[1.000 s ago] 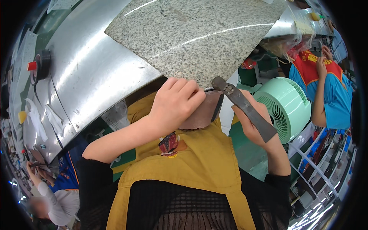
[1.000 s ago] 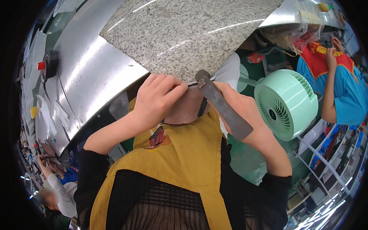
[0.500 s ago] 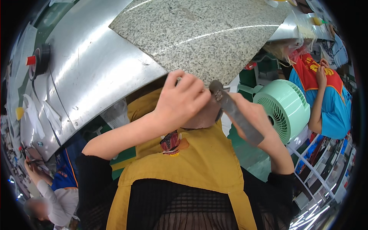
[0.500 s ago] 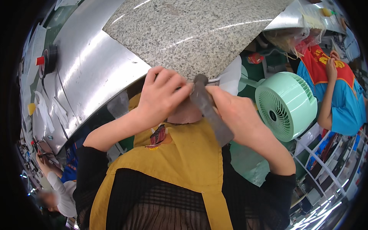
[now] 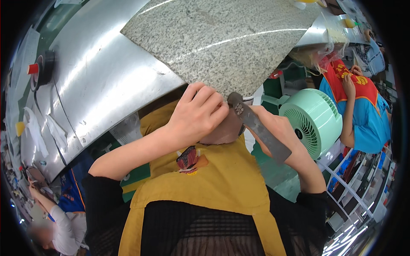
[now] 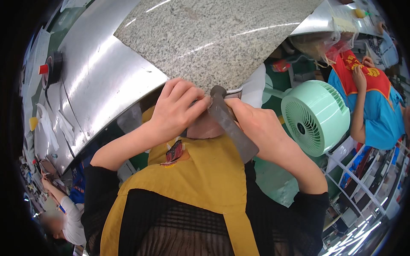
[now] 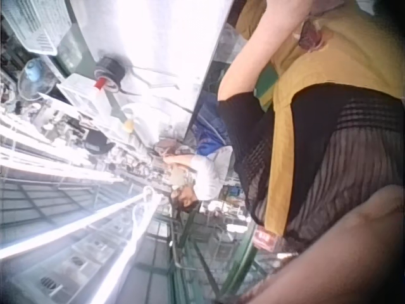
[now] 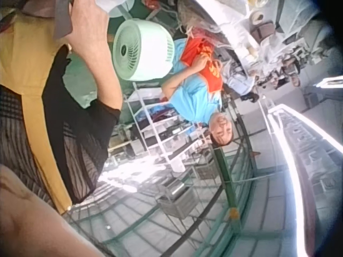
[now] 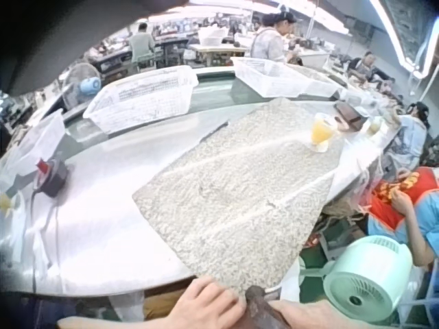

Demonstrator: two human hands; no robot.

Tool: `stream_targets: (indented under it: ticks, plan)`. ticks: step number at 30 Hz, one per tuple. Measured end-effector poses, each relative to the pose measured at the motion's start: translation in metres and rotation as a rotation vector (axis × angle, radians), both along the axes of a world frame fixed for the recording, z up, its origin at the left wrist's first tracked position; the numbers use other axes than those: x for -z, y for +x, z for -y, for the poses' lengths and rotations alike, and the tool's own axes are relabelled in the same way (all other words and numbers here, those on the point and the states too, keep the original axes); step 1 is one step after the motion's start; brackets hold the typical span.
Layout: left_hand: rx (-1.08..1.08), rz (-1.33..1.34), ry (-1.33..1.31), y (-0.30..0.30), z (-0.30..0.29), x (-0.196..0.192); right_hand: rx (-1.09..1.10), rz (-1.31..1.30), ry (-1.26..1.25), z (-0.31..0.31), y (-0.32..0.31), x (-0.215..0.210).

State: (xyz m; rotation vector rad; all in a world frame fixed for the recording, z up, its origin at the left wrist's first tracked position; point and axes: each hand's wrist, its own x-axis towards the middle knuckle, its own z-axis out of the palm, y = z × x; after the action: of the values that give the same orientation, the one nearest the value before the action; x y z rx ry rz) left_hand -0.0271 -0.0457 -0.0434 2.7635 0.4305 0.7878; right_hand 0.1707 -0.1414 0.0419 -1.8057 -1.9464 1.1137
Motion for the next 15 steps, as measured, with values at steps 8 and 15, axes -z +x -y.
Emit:
stream_targets:
  ticks: [8,15]
  plan:
    - [-0.015,-0.023,-0.175,0.003,-0.004,-0.013,0.170,0.131,0.497,-0.038,0.010,0.014]
    - [0.027,-0.039,-0.384,0.011,0.005,-0.026,0.167,0.418,0.606,-0.074,0.034,0.045]
